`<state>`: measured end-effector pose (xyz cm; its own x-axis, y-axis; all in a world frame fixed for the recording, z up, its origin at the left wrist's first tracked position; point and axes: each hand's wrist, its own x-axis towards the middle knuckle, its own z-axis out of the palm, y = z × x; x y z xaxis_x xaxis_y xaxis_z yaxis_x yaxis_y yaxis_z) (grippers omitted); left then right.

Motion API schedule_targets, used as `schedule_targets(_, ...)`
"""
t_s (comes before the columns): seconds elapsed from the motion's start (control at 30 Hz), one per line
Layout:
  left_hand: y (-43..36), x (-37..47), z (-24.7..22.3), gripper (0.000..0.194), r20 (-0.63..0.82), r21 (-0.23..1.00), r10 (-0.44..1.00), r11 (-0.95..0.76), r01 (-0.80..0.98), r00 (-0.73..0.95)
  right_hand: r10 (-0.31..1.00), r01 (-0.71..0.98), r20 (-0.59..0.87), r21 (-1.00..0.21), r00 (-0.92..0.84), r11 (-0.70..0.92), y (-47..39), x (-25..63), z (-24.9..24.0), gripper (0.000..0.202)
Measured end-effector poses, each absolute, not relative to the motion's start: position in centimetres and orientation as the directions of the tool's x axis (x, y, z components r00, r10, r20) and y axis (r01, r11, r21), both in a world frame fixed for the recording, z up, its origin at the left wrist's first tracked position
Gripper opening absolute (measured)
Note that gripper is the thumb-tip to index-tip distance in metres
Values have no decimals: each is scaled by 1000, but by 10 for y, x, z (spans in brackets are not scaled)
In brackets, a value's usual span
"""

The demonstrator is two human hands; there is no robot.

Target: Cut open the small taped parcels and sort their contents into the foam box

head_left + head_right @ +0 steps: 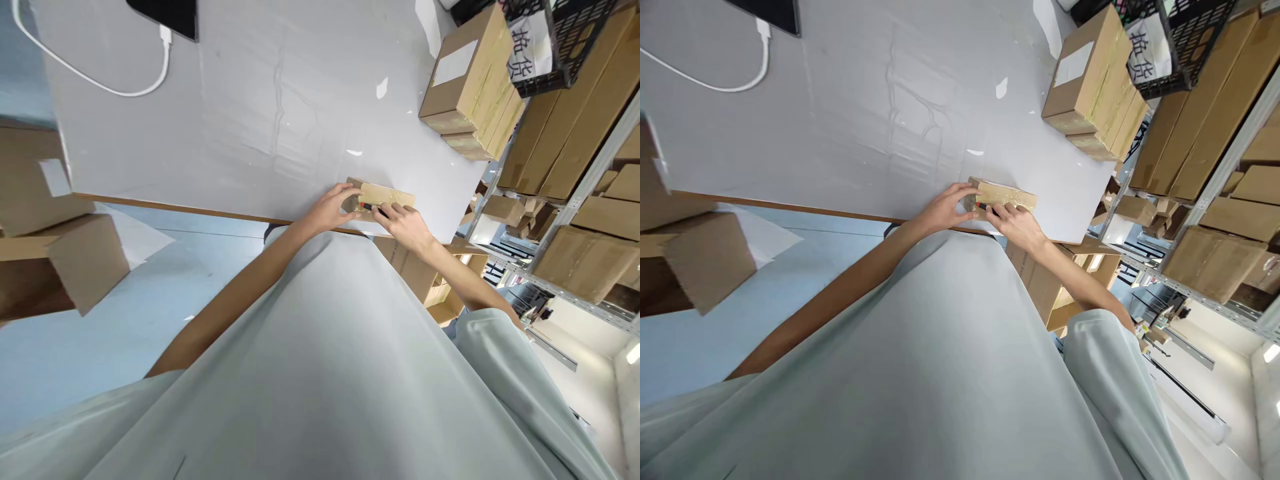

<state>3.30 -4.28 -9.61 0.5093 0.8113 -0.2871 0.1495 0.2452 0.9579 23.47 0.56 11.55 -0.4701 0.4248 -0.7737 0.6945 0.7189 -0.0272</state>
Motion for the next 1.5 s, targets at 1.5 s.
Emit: schedule_targets(1.5, -59, 62, -87, 60, -446, 868, 876, 374, 325, 182, 444, 669, -690, -77, -571, 740, 5, 379, 101, 52)
